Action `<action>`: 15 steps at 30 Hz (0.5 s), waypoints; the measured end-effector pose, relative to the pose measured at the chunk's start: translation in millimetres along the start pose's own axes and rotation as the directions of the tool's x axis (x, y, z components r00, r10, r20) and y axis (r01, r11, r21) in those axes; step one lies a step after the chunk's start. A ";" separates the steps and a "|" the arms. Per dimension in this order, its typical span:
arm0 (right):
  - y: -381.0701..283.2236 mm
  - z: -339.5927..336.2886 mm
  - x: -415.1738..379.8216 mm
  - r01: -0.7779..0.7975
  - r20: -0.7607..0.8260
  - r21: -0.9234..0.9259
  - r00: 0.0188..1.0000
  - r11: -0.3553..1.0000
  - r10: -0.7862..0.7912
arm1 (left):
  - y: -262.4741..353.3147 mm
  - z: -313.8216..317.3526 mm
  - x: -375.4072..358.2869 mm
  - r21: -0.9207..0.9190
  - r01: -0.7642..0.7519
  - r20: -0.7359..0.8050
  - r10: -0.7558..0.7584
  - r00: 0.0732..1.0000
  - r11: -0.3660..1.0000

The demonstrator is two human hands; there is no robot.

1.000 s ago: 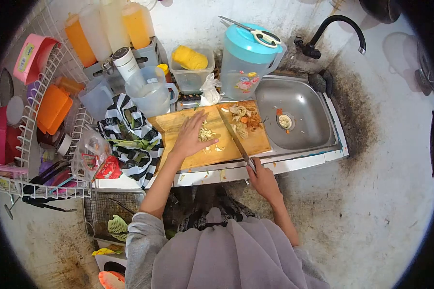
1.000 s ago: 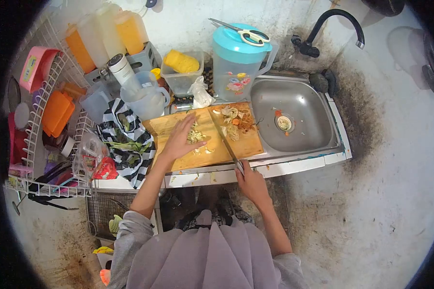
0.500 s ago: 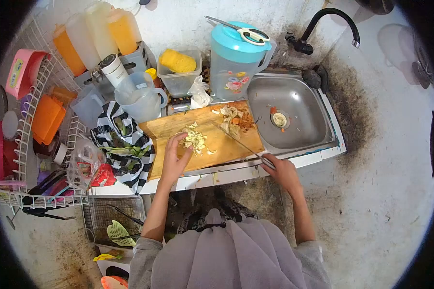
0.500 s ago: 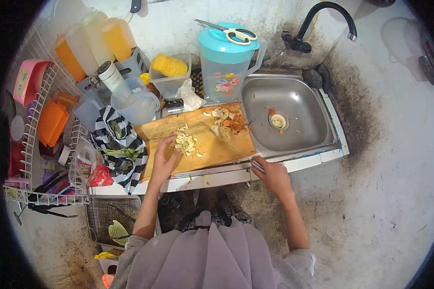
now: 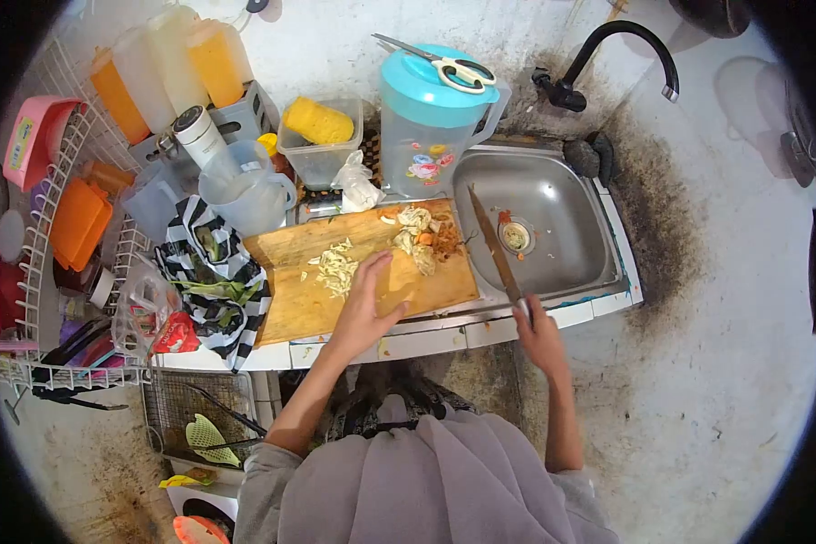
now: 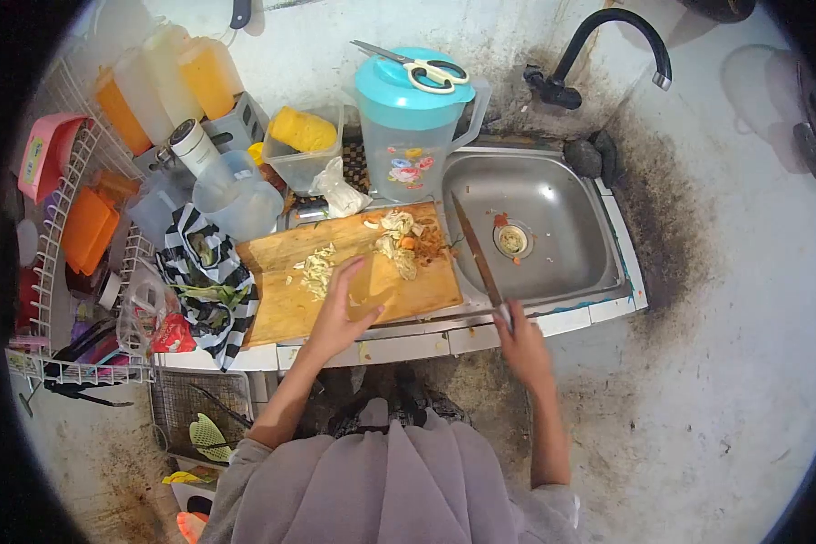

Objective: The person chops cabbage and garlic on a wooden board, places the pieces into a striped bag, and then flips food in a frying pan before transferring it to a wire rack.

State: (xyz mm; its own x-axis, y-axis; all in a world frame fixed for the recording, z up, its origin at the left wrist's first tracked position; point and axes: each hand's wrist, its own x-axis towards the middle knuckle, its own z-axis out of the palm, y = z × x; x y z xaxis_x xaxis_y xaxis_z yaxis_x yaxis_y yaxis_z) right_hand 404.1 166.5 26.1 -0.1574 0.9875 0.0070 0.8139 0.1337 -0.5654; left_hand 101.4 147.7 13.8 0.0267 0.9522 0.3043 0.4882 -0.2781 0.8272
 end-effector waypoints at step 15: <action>-22.5 15.4 12.9 -0.006 0.077 0.002 0.997 1.000 0.006 | -25.9 51.2 48.1 0.270 0.078 0.010 -0.083 0.996 0.960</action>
State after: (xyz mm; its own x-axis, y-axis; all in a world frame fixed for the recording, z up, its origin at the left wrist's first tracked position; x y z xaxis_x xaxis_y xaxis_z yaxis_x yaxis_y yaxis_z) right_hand 375.1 174.9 26.2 -0.1948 0.9790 -0.0597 0.8138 0.1273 -0.5670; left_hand 134.7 207.1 -17.1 -0.0054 0.9733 0.2296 0.7058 -0.1589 0.6903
